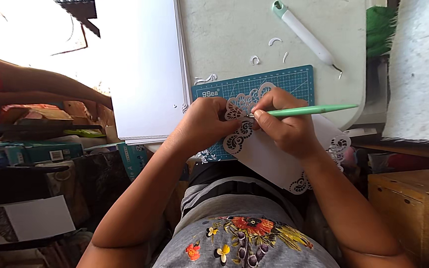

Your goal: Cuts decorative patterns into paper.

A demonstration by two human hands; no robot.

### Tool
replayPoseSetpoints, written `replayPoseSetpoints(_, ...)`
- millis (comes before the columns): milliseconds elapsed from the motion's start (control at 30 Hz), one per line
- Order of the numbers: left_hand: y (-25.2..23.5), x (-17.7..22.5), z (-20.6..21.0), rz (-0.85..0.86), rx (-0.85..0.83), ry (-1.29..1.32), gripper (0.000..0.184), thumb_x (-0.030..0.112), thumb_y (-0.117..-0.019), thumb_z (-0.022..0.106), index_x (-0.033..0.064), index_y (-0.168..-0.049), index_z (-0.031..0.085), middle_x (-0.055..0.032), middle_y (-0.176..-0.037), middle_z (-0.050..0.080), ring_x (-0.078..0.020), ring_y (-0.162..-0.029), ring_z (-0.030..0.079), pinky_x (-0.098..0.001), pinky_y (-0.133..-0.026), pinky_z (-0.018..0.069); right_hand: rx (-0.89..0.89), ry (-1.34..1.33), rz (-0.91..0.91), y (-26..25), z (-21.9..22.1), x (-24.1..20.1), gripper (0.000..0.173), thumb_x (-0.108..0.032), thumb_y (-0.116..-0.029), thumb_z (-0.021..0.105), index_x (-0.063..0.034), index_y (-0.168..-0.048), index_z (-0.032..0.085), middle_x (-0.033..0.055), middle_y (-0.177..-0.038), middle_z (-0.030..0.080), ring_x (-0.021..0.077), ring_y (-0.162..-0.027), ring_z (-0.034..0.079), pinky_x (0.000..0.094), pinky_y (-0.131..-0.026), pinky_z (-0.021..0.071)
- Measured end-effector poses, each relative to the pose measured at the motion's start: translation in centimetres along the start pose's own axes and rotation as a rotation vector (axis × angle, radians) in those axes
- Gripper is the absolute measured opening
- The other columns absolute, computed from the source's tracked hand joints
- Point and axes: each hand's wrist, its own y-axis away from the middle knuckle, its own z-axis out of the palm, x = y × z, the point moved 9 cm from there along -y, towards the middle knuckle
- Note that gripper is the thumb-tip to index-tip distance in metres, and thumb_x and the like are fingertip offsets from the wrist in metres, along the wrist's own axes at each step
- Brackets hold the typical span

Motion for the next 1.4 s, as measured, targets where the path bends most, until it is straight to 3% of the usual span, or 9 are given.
replayPoseSetpoints(200, -0.01, -0.13, -0.17, 0.013, 0.022, 0.009, 0.003, 0.009, -0.0964, 0.069, 0.0058, -0.095, 0.068, 0.0035, -0.079, 0.071, 0.0027, -0.069, 0.066, -0.016, -0.065, 0.0559, 0.009, -0.004, -0.012, 0.02, 0.03, -0.07, 0.012, -0.005, -0.0962, 0.053, -0.0012, -0.092, 0.064, -0.0011, -0.079, 0.064, -0.0019, -0.067, 0.06, 0.0151, -0.062, 0.0516)
replayPoseSetpoints(300, -0.15, -0.21, -0.31, 0.026, 0.067, -0.004, 0.014, 0.015, -0.1012, 0.064, 0.0083, -0.089, 0.067, 0.006, -0.071, 0.066, 0.0034, -0.062, 0.061, -0.0157, -0.059, 0.052, 0.009, -0.009, -0.017, 0.0, 0.01, -0.1, 0.012, -0.004, -0.0961, 0.053, -0.0009, -0.091, 0.064, -0.0013, -0.079, 0.064, -0.0024, -0.067, 0.059, 0.0142, -0.062, 0.0506)
replayPoseSetpoints(800, -0.2, -0.29, -0.35, 0.012, 0.121, -0.05, 0.018, 0.016, -0.1007, 0.065, 0.0088, -0.084, 0.065, 0.0052, -0.067, 0.064, 0.0024, -0.058, 0.061, -0.0168, -0.056, 0.0515, 0.013, 0.028, -0.038, -0.02, 0.03, -0.36, 0.011, -0.004, -0.0953, 0.054, -0.002, -0.089, 0.063, -0.001, -0.078, 0.063, -0.0029, -0.068, 0.06, 0.0135, -0.062, 0.0497)
replayPoseSetpoints(1000, -0.22, -0.32, -0.38, 0.014, 0.13, -0.04, 0.017, 0.015, -0.1003, 0.066, 0.0086, -0.085, 0.066, 0.0055, -0.068, 0.066, 0.003, -0.059, 0.062, -0.0163, -0.057, 0.053, 0.003, 0.071, -0.051, -0.04, 0.24, -0.45, 0.011, -0.006, -0.0958, 0.055, -0.0022, -0.09, 0.064, -0.0015, -0.075, 0.062, -0.0031, -0.066, 0.056, 0.0139, -0.061, 0.0445)
replayPoseSetpoints(1133, -0.18, -0.26, -0.39, 0.007, 0.131, -0.045, 0.018, 0.015, -0.1006, 0.065, 0.0088, -0.084, 0.066, 0.0057, -0.067, 0.064, 0.0033, -0.058, 0.061, -0.0159, -0.056, 0.0515, 0.013, 0.021, -0.047, -0.02, 0.09, -0.34, 0.011, -0.004, -0.0958, 0.054, -0.001, -0.091, 0.064, -0.0002, -0.078, 0.065, -0.0024, -0.068, 0.06, 0.0138, -0.062, 0.0503)
replayPoseSetpoints(1267, -0.19, -0.33, -0.38, 0.009, 0.131, -0.03, 0.017, 0.015, -0.1004, 0.065, 0.0085, -0.085, 0.066, 0.0053, -0.068, 0.066, 0.0026, -0.059, 0.063, -0.0166, -0.058, 0.0536, 0.006, 0.058, -0.045, -0.03, 0.21, -0.35, 0.011, -0.006, -0.0959, 0.055, -0.002, -0.091, 0.064, -0.0008, -0.077, 0.064, -0.0027, -0.067, 0.058, 0.0141, -0.062, 0.047)
replayPoseSetpoints(1400, -0.22, -0.33, -0.39, 0.018, 0.132, -0.036, 0.018, 0.015, -0.1002, 0.066, 0.009, -0.083, 0.065, 0.0057, -0.066, 0.064, 0.0027, -0.058, 0.061, -0.0163, -0.056, 0.052, 0.008, 0.041, -0.044, -0.03, 0.15, -0.37, 0.011, -0.005, -0.0963, 0.055, -0.0015, -0.091, 0.064, -0.0005, -0.079, 0.064, -0.0023, -0.068, 0.059, 0.0142, -0.064, 0.0496)
